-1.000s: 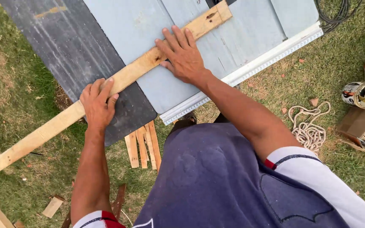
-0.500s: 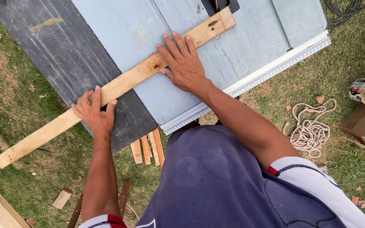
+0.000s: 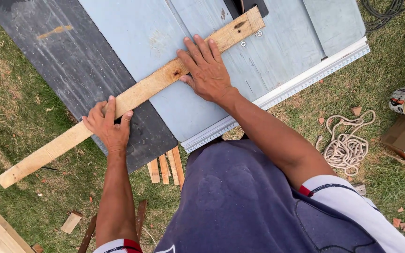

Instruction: The person uses a table saw to cut long wooden planks into smaller pieces. They repeatedly pick up planks from a pile on the ground, position them on the saw, and push them through the blade to make cuts. The cut pieces are then placed back on the ground.

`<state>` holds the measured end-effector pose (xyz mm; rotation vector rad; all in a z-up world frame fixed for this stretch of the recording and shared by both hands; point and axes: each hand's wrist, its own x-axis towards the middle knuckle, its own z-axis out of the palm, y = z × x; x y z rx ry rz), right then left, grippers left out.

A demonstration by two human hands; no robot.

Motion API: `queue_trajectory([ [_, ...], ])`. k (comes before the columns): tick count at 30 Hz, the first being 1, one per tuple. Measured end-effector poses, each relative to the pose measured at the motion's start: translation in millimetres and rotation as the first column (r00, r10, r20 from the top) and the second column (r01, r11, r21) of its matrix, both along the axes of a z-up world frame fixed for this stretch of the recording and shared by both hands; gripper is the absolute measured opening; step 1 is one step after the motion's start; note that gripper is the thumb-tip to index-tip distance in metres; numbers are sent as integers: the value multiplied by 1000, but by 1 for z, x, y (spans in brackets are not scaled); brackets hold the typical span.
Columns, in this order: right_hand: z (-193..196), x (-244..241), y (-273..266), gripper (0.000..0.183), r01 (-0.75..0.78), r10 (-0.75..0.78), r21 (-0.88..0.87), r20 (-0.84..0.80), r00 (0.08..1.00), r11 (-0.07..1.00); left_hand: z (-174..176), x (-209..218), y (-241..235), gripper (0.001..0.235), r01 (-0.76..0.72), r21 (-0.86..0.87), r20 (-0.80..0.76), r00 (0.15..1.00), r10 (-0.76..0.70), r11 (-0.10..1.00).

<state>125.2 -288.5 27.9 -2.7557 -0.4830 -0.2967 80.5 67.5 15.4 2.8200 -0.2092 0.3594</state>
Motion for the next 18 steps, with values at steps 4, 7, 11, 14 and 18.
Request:
queue_trajectory([
  [4,1,2,0,65,-4,3,-3,-16,1000,1000,0,1,-2,69,5,-13,22,1000,-5,1000],
  [7,1,2,1,65,-3,3,-1,-11,1000,1000,-1,0,-2,70,4,-11,59,998,-4,1000],
  [11,0,3,1,65,2,-2,-4,-10,1000,1000,0,2,-4,67,9,-36,67,998,-6,999],
  [14,-1,4,1,65,3,-3,-10,-4,1000,1000,0,3,-3,68,8,-47,65,998,-5,999],
  [18,1,6,2,65,11,-11,-13,4,1000,1000,1,6,-2,68,13,-42,55,998,-10,999],
])
